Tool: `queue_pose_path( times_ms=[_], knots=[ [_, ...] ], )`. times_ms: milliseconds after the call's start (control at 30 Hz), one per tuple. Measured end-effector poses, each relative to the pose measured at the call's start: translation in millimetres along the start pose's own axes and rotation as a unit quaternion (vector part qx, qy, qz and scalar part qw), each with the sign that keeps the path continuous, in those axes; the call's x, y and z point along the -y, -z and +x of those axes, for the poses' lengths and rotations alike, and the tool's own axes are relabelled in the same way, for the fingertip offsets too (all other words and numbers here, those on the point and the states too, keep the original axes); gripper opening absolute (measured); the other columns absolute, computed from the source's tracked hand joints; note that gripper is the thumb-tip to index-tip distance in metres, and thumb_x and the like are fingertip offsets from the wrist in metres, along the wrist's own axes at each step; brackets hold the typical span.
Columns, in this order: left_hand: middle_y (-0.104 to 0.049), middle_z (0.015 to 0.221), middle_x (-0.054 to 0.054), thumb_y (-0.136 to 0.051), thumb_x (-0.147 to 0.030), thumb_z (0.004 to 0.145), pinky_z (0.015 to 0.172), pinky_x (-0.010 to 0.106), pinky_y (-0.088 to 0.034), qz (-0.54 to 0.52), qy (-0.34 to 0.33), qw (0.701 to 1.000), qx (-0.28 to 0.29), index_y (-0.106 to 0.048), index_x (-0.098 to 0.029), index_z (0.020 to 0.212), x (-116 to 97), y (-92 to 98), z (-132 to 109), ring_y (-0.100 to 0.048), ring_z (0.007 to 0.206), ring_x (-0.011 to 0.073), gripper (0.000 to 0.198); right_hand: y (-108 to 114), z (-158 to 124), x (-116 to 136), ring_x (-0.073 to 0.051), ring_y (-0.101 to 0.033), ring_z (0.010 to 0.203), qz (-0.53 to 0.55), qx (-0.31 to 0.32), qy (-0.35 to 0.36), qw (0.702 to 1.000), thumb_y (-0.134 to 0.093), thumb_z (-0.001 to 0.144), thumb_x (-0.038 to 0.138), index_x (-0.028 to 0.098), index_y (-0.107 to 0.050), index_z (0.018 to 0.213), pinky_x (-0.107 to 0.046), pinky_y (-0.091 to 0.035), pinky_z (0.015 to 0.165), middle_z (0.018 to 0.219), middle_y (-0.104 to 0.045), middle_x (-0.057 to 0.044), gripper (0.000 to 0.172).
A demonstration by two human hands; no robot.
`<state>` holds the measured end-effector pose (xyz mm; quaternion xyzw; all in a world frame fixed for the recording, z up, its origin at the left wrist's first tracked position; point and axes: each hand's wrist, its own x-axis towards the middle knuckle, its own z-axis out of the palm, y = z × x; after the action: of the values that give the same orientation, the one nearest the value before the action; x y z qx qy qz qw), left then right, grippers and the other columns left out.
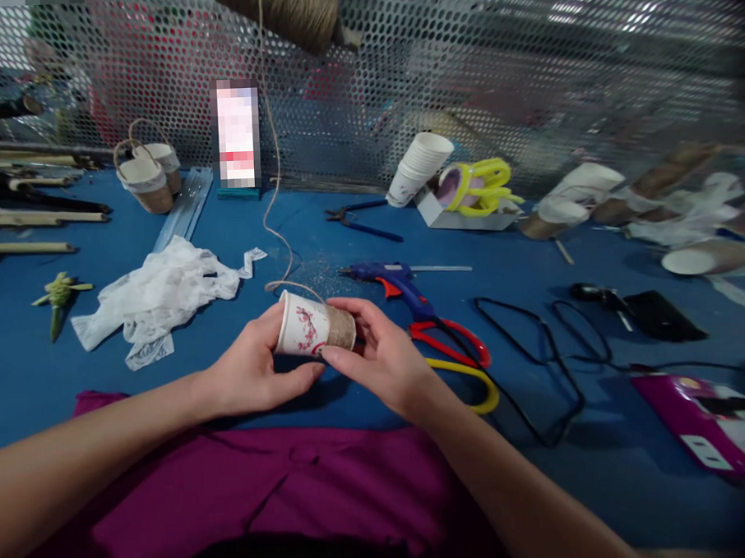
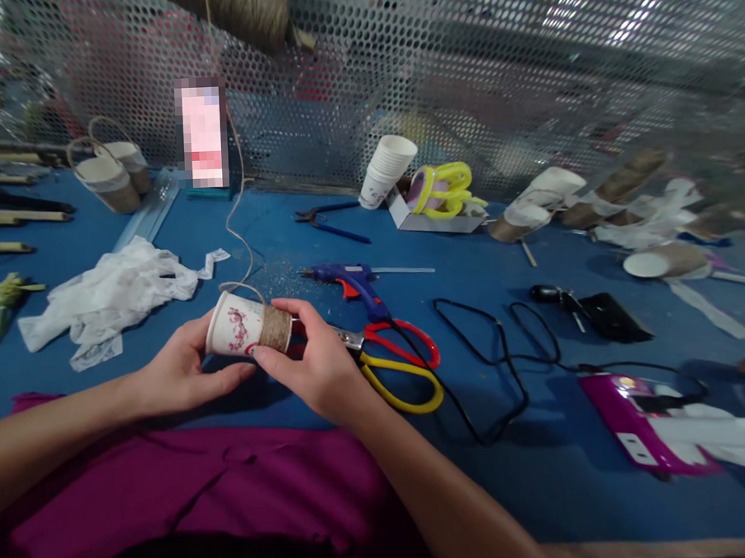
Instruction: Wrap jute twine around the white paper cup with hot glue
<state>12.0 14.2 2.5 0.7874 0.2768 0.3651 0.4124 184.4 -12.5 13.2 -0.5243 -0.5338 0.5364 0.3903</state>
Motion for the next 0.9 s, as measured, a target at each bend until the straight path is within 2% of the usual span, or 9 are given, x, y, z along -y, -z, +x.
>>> queue_pose_path(
  times_ms=[100, 500, 667, 833, 900],
  knots=[
    [-0.061, 0.097, 0.007, -0.060, -0.016, 0.074, 0.077, 0.028, -0.049, 0.018, -0.013, 1.000, 0.003, -0.059, -0.013, 0.100, 1.8, 0.3, 0.0, -0.058, 0.084, 0.0158, 0.027, 0.2, -0.2, -1.3, -0.021, -0.059, 0.090, -0.001, -0.004, 0.011, 1.000, -0.065, 0.063, 0.030, 0.021, -0.042, 0.108, -0.038, -0.051, 0.079, 0.100, -0.058, -0.008, 0.052],
    [-0.066, 0.097, 0.011, -0.058, -0.012, 0.073, 0.084, 0.034, -0.047, 0.085, -0.140, 0.987, 0.002, -0.060, -0.011, 0.095, 0.6, 3.4, 2.5, -0.057, 0.095, 0.0201, 0.022, 1.7, -2.1, 5.2, -0.019, -0.057, 0.092, 0.018, -0.001, 0.020, 1.000, -0.062, 0.065, 0.028, 0.019, -0.044, 0.104, -0.036, -0.049, 0.080, 0.101, -0.057, -0.008, 0.044],
    [-0.068, 0.084, 0.009, -0.058, -0.014, 0.073, 0.083, 0.040, -0.047, 0.105, -0.200, 0.974, 0.018, -0.061, -0.013, 0.092, 3.7, 4.6, 4.0, -0.059, 0.084, 0.0203, 0.019, 6.0, -1.9, 1.6, -0.018, -0.057, 0.090, 0.041, -0.006, 0.016, 0.999, -0.060, 0.071, 0.031, 0.019, -0.050, 0.100, -0.035, -0.047, 0.079, 0.096, -0.059, -0.006, 0.033],
    [-0.068, 0.091, 0.011, -0.059, -0.015, 0.073, 0.087, 0.040, -0.044, 0.088, -0.214, 0.972, 0.033, -0.062, -0.014, 0.095, 2.2, 6.3, 3.7, -0.059, 0.089, 0.0221, 0.022, 7.1, -0.7, 0.6, -0.018, -0.057, 0.092, 0.050, -0.010, 0.017, 0.999, -0.061, 0.071, 0.032, 0.020, -0.051, 0.100, -0.034, -0.047, 0.080, 0.097, -0.060, -0.006, 0.032],
    [-0.067, 0.096, 0.010, -0.059, -0.016, 0.074, 0.090, 0.038, -0.042, 0.061, -0.173, 0.982, 0.040, -0.063, -0.015, 0.095, -0.4, 7.2, 3.3, -0.058, 0.095, 0.0221, 0.021, 7.6, -0.8, 1.3, -0.018, -0.057, 0.093, 0.034, -0.014, 0.024, 0.999, -0.061, 0.071, 0.032, 0.019, -0.050, 0.100, -0.035, -0.047, 0.080, 0.098, -0.060, -0.007, 0.034]
  ],
)
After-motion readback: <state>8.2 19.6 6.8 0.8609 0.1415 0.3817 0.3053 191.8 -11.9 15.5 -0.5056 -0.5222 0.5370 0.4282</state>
